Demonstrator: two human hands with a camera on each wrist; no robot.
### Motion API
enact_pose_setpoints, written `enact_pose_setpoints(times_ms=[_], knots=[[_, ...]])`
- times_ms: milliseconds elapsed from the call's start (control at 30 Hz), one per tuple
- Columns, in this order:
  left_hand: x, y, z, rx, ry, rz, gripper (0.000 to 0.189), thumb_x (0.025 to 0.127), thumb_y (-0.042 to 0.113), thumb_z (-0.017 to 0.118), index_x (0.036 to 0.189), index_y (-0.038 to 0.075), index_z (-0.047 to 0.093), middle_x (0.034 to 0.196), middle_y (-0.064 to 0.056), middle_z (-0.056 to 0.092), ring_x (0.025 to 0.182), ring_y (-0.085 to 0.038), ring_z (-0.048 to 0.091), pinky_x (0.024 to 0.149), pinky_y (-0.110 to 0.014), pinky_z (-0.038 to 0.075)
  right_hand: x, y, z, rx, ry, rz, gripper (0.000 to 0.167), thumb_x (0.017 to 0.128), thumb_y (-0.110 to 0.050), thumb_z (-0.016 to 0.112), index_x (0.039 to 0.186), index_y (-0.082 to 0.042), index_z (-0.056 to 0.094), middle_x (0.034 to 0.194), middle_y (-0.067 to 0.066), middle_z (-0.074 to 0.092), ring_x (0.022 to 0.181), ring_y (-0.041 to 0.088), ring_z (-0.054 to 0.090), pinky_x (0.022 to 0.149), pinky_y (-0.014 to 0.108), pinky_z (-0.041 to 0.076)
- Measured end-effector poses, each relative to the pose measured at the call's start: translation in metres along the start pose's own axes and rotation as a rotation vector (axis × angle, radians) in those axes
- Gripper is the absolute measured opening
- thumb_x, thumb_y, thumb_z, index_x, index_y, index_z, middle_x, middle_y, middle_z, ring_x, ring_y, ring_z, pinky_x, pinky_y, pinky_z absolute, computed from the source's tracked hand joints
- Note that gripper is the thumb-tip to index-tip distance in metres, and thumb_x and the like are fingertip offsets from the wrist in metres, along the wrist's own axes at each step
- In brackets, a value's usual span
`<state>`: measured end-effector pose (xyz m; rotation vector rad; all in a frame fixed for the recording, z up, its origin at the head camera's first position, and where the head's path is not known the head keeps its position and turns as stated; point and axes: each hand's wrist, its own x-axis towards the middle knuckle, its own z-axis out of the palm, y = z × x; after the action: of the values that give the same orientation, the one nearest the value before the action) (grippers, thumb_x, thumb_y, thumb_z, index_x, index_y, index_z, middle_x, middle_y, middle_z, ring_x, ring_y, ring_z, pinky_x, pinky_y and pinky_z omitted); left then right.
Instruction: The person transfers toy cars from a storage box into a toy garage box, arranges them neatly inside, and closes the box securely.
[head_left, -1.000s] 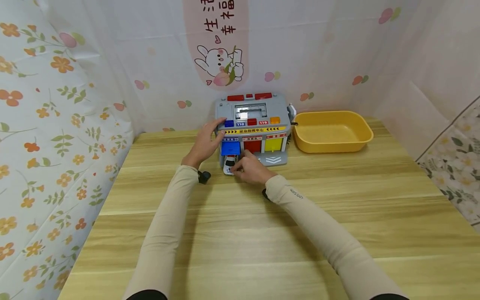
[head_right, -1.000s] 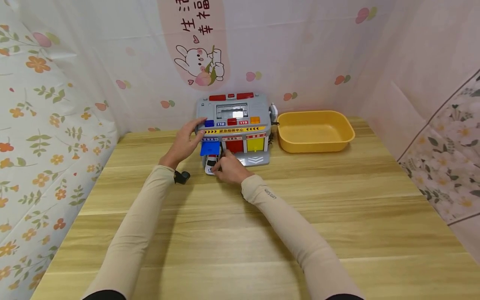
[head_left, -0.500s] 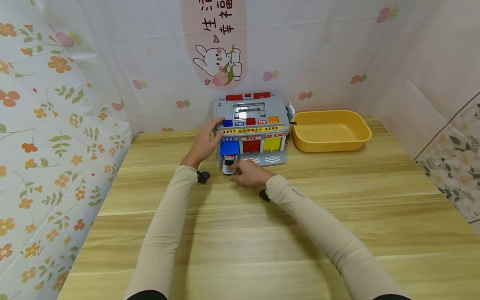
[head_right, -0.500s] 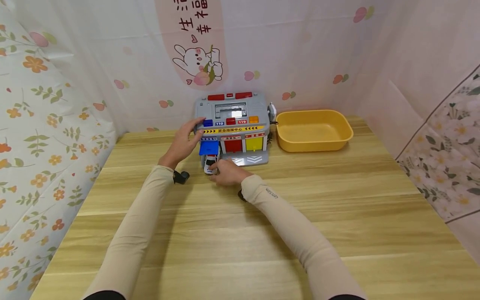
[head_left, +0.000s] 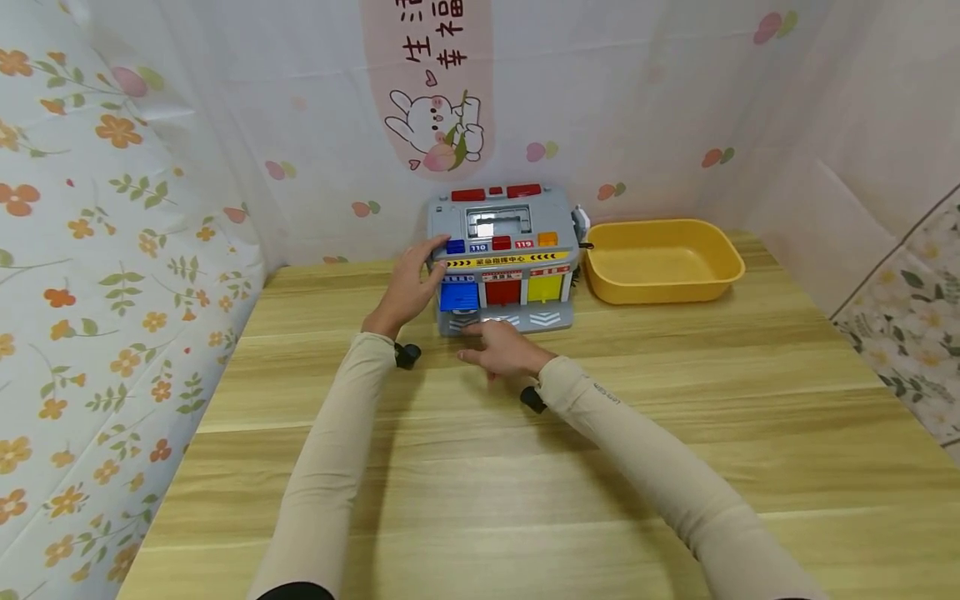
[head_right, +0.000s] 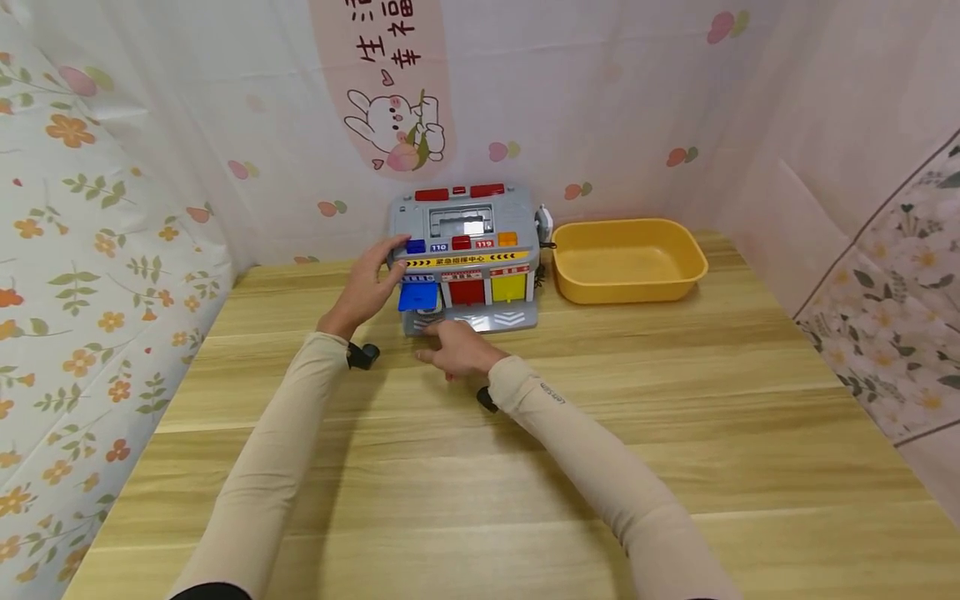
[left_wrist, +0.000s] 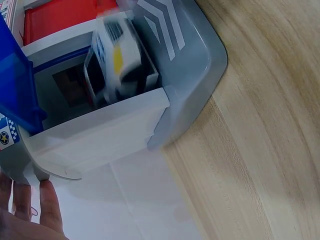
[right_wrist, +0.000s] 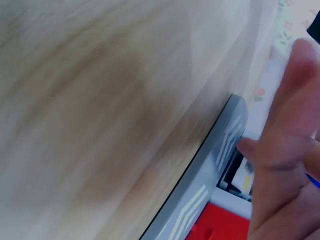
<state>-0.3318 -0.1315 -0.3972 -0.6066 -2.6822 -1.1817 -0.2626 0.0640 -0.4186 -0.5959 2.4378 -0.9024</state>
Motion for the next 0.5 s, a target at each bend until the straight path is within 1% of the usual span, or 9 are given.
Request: enact_pose_setpoints(times_ms=[100, 167, 200, 267, 300, 367, 400, 433, 500], knots=[[0.0006, -0.0005, 0.0002, 0.006, 0.005, 0.007, 0.048, 0.105, 0.025, 0.047, 0.153, 0.018, 0.043, 0.156, -0.009, 0.046, 0.14, -0.031, 0.042, 0.12, -0.053, 0.031, 0.0003, -0.0001, -0.0021, -0.034, 0.014, -0.005, 0.057, 0.1, -0.033, 0.061, 0.149, -0.006, 0.047, 0.056, 0.0, 0.059, 0.054, 0.025, 0.065, 0.089, 0.031, 0.052], [0.0008, -0.0007, 0.001, 0.01, 0.003, 0.008, 0.048, 0.105, 0.026, 0.047, 0.153, 0.018, 0.043, 0.156, -0.009, 0.046, 0.139, -0.031, 0.042, 0.119, -0.053, 0.031, 0.0006, 0.0004, -0.0029, -0.049, 0.015, -0.011, 0.055, 0.1, -0.033, 0.061, 0.148, -0.007, 0.048, 0.059, 0.002, 0.061, 0.053, 0.023, 0.065, 0.101, 0.037, 0.05], [0.0008, -0.0006, 0.0015, 0.009, 0.001, 0.009, 0.048, 0.105, 0.026, 0.047, 0.153, 0.019, 0.043, 0.156, -0.009, 0.046, 0.139, -0.031, 0.042, 0.119, -0.053, 0.031, 0.0003, 0.0008, -0.0031, -0.055, 0.015, -0.015, 0.055, 0.1, -0.032, 0.061, 0.148, -0.007, 0.049, 0.063, 0.003, 0.063, 0.053, 0.022, 0.065, 0.105, 0.039, 0.048], [0.0008, -0.0005, 0.002, 0.009, -0.002, 0.009, 0.049, 0.105, 0.027, 0.047, 0.153, 0.019, 0.043, 0.156, -0.009, 0.046, 0.138, -0.031, 0.042, 0.119, -0.053, 0.032, -0.0004, 0.0019, -0.0031, -0.075, 0.022, -0.029, 0.053, 0.101, -0.031, 0.061, 0.146, -0.007, 0.05, 0.079, 0.007, 0.068, 0.057, 0.024, 0.066, 0.112, 0.042, 0.044], [0.0004, 0.0, 0.0018, 0.005, -0.003, 0.007, 0.049, 0.105, 0.026, 0.047, 0.153, 0.019, 0.042, 0.156, -0.009, 0.046, 0.138, -0.031, 0.042, 0.119, -0.053, 0.032, -0.0009, 0.0023, -0.0032, -0.086, 0.028, -0.039, 0.052, 0.1, -0.03, 0.061, 0.146, -0.007, 0.051, 0.092, 0.009, 0.071, 0.063, 0.024, 0.068, 0.112, 0.042, 0.044], [-0.0003, 0.0002, 0.0012, -0.005, -0.003, 0.009, 0.049, 0.105, 0.025, 0.047, 0.153, 0.018, 0.042, 0.156, -0.009, 0.046, 0.136, -0.031, 0.042, 0.118, -0.053, 0.032, -0.0018, 0.0037, -0.0039, -0.121, 0.041, -0.072, 0.05, 0.1, -0.028, 0.061, 0.144, -0.005, 0.052, 0.118, 0.012, 0.069, 0.088, 0.026, 0.072, 0.114, 0.043, 0.042], [-0.0005, 0.0, 0.001, -0.008, -0.004, 0.01, 0.049, 0.105, 0.024, 0.047, 0.153, 0.018, 0.042, 0.156, -0.009, 0.046, 0.136, -0.031, 0.042, 0.118, -0.053, 0.032, -0.0022, 0.0046, -0.0042, -0.132, 0.048, -0.084, 0.05, 0.1, -0.027, 0.061, 0.143, -0.004, 0.053, 0.129, 0.013, 0.066, 0.102, 0.028, 0.07, 0.115, 0.044, 0.041], [-0.0007, -0.0005, 0.0006, -0.008, -0.003, 0.01, 0.048, 0.105, 0.024, 0.047, 0.153, 0.018, 0.042, 0.156, -0.009, 0.046, 0.136, -0.031, 0.042, 0.118, -0.052, 0.032, -0.0025, 0.0057, -0.0048, -0.143, 0.056, -0.096, 0.049, 0.099, -0.026, 0.062, 0.142, -0.004, 0.054, 0.138, 0.013, 0.061, 0.115, 0.029, 0.065, 0.116, 0.045, 0.04], [-0.001, -0.0016, 0.0001, -0.012, -0.002, 0.006, 0.049, 0.105, 0.023, 0.047, 0.153, 0.018, 0.042, 0.156, -0.009, 0.046, 0.135, -0.031, 0.042, 0.118, -0.052, 0.032, -0.0033, 0.008, -0.0067, -0.164, 0.07, -0.114, 0.048, 0.099, -0.025, 0.062, 0.141, -0.004, 0.056, 0.146, 0.013, 0.056, 0.134, 0.03, 0.053, 0.118, 0.047, 0.037]])
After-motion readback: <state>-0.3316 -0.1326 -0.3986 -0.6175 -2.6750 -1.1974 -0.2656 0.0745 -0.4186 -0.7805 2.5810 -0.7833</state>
